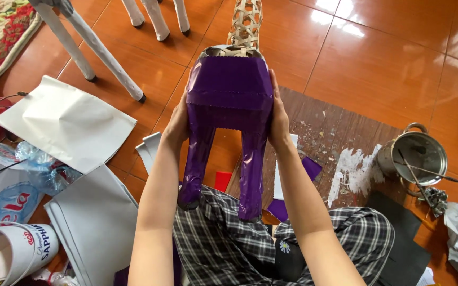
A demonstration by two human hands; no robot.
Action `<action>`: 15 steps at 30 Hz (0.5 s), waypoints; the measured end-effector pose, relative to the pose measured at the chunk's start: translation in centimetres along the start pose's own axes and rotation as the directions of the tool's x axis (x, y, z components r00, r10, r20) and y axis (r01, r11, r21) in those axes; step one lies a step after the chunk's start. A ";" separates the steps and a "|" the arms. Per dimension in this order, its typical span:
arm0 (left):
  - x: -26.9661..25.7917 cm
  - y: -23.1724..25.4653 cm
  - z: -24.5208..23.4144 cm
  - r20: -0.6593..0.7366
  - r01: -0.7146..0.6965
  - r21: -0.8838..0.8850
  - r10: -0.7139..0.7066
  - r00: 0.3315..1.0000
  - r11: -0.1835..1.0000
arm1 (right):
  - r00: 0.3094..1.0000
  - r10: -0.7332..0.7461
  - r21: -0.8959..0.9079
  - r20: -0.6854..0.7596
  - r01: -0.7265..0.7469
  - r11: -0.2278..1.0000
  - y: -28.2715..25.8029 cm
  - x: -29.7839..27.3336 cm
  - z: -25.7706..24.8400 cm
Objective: Decorating a giraffe-shaped structure with purple and white paper strips
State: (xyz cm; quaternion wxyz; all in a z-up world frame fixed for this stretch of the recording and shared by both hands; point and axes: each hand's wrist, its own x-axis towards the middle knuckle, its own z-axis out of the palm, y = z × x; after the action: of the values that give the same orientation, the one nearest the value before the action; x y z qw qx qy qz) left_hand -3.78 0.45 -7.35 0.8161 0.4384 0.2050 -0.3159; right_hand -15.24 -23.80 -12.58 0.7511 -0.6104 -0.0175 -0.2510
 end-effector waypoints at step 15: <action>-2.7 -1.1 1.6 -0.029 -0.109 0.393 0.131 0.991 0.913 | 0.952 0.297 0.462 -0.073 -0.232 0.856 -8.9 -2.2 3.7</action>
State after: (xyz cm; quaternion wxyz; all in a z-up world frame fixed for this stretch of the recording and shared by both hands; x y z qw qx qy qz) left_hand -6.43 -0.49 -5.47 0.7243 0.6125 0.1328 -0.2875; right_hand -19.70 -20.71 -4.29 0.8979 -0.3981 0.0624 -0.1770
